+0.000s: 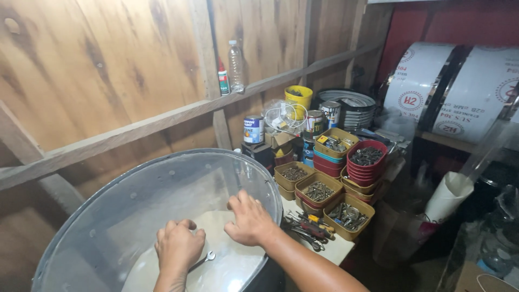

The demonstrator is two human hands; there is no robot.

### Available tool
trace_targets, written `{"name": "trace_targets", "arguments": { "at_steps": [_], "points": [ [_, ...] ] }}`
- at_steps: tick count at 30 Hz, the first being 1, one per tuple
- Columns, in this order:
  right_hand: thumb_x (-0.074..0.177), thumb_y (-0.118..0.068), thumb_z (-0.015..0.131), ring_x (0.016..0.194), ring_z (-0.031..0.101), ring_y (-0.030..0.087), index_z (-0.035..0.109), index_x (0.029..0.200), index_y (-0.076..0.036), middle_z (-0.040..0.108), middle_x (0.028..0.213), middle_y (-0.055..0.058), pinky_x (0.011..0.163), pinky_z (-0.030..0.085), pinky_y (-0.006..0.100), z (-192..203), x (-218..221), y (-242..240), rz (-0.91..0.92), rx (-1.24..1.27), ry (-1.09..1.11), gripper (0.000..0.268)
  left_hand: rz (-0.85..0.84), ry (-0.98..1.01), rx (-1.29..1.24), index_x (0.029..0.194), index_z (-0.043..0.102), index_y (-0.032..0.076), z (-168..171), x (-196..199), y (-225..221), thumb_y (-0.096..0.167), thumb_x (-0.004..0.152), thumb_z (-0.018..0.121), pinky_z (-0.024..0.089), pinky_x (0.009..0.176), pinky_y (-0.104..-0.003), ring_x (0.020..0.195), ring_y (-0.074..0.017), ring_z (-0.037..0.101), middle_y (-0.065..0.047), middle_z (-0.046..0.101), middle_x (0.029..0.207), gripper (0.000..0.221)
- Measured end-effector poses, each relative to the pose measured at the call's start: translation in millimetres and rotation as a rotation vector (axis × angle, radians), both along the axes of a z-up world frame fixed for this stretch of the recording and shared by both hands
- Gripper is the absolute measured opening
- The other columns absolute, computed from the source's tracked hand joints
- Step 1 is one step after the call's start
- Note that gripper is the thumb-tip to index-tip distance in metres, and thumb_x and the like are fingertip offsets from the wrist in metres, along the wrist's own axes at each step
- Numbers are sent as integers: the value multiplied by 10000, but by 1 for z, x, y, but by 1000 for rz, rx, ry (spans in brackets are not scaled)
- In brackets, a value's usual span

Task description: Tightening the tension bolts on a drum using a wrench

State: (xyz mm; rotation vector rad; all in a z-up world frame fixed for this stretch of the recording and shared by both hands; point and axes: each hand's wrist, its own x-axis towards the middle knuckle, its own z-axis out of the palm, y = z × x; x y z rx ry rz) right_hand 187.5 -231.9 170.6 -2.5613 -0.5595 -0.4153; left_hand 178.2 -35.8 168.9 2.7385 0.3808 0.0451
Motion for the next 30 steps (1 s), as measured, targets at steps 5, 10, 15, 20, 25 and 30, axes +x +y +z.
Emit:
{"name": "trace_targets", "arguments": {
  "at_steps": [5, 10, 15, 20, 25, 30],
  "points": [
    [849, -443, 421, 1058, 435, 334, 686, 1150, -74, 504, 1067, 155, 1013, 313, 487, 15, -4, 2, -25, -239, 228, 545, -9, 1, -10, 1195, 716, 314, -2, 0, 0, 464, 858, 556, 352, 1184, -437, 1366, -284, 458, -21, 582, 1338, 402],
    [712, -313, 548, 1152, 429, 391, 658, 1090, -86, 477, 1208, 186, 1004, 367, 545, -11, 8, -2, -31, -22, -74, 454, -28, 71, 22, 1250, 685, 251, 34, -23, -14, 431, 823, 511, 368, 1161, -440, 1339, -311, 496, -66, 619, 1349, 495],
    [809, -382, 463, 1086, 563, 386, 559, 1218, -93, 617, 1140, 191, 992, 390, 526, -6, 5, 0, -28, -72, 181, 511, -190, 132, 149, 1271, 617, 268, 23, -35, -10, 422, 774, 590, 387, 1139, -443, 1325, -298, 473, -37, 550, 1374, 522],
    [759, -338, 522, 943, 508, 383, 679, 826, -67, 569, 908, 172, 931, 368, 497, -19, 16, -1, 3, -102, 39, 321, -220, 284, 113, 1253, 609, 229, 42, -46, -14, 320, 882, 623, 449, 1100, -406, 1340, -265, 466, -52, 556, 1327, 383],
    [738, -251, 586, 972, 490, 384, 621, 883, -101, 499, 973, 146, 866, 424, 541, -38, 23, -6, 16, 72, -214, 211, -266, 241, 92, 1209, 642, 259, 28, -49, -3, 233, 794, 557, 441, 1093, -374, 1289, -241, 497, -28, 577, 1264, 424],
    [847, -328, 500, 933, 515, 389, 587, 968, -115, 558, 944, 155, 865, 397, 539, -39, 25, -5, 50, 7, -57, 260, -277, 65, 141, 1056, 711, 202, -18, -36, 4, 91, 769, 521, 526, 940, -442, 1060, -355, 642, -109, 648, 1085, 361]
  ]
}}
